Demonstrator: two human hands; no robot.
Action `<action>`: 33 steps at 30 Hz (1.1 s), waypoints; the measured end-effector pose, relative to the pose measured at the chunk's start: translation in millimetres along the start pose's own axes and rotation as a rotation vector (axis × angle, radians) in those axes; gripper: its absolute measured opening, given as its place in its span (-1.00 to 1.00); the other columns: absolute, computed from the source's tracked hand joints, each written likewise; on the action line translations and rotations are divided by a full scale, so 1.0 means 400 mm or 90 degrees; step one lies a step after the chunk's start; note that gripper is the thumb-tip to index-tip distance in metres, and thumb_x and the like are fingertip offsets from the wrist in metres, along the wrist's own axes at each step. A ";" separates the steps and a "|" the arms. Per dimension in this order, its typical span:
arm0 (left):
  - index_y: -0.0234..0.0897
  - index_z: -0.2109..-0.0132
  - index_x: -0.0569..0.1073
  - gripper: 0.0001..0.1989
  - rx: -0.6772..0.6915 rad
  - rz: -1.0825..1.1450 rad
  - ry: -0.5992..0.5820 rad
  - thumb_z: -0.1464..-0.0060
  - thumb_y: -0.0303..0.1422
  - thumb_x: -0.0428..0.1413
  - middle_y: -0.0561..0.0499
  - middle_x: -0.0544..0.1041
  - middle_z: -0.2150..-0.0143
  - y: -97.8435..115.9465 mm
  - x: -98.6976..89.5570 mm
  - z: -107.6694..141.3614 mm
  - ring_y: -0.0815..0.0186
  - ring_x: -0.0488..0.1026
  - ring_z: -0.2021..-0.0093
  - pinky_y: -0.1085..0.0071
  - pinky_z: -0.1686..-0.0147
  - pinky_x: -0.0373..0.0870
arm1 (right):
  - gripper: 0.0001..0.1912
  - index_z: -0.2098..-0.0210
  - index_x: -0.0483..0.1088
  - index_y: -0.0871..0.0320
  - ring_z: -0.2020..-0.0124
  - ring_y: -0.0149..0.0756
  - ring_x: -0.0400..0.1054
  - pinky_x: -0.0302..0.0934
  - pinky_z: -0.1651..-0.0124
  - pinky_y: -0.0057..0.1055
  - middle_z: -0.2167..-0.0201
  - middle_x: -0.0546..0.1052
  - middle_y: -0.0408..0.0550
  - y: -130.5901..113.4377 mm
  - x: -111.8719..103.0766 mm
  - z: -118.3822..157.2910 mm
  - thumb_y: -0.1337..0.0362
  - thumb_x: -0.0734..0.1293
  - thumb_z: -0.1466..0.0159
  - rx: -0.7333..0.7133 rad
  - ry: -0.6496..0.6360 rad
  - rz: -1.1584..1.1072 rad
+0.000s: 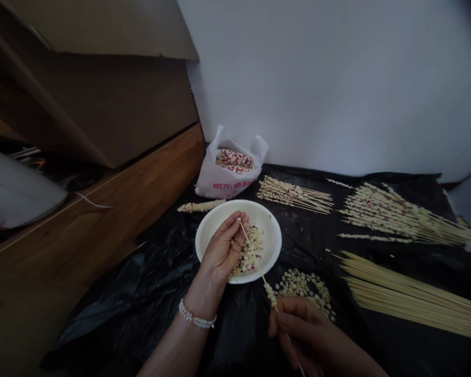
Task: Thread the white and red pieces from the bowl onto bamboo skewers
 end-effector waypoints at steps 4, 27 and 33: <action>-0.37 0.03 0.57 -0.67 0.005 -0.010 0.011 -0.09 -0.68 0.12 -0.17 0.62 0.03 0.001 -0.003 -0.001 0.31 0.57 0.01 0.55 0.04 0.48 | -0.66 0.34 0.46 0.22 0.89 -0.62 -0.01 -0.20 0.85 -0.68 0.74 0.45 -0.26 0.001 -0.003 0.001 0.03 0.36 -0.33 -0.007 0.007 -0.018; -0.45 0.22 0.61 -0.78 0.055 -0.079 0.017 -0.07 -0.71 0.12 -0.15 0.64 0.19 0.024 -0.001 -0.007 0.41 0.60 0.22 0.63 0.18 0.53 | -0.65 0.36 0.56 0.29 0.88 -0.65 -0.15 -0.17 0.78 -0.64 0.83 0.32 -0.31 -0.037 -0.020 0.010 0.10 0.35 -0.34 -0.047 0.000 -0.081; -0.45 0.22 0.60 -0.78 0.043 -0.097 0.022 -0.11 -0.71 0.09 -0.17 0.64 0.17 0.016 -0.002 -0.008 0.40 0.60 0.24 0.61 0.18 0.54 | -0.65 0.35 0.55 0.26 0.83 -0.61 -0.11 -0.24 0.75 -0.62 0.81 0.29 -0.32 -0.035 -0.025 0.007 0.09 0.33 -0.37 -0.057 0.018 -0.041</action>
Point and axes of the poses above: each hand's wrist, its own z-axis away from the middle knuckle, its own x-axis out of the palm, y = z × x, the point moved 6 cm from there along -z, towards the middle knuckle
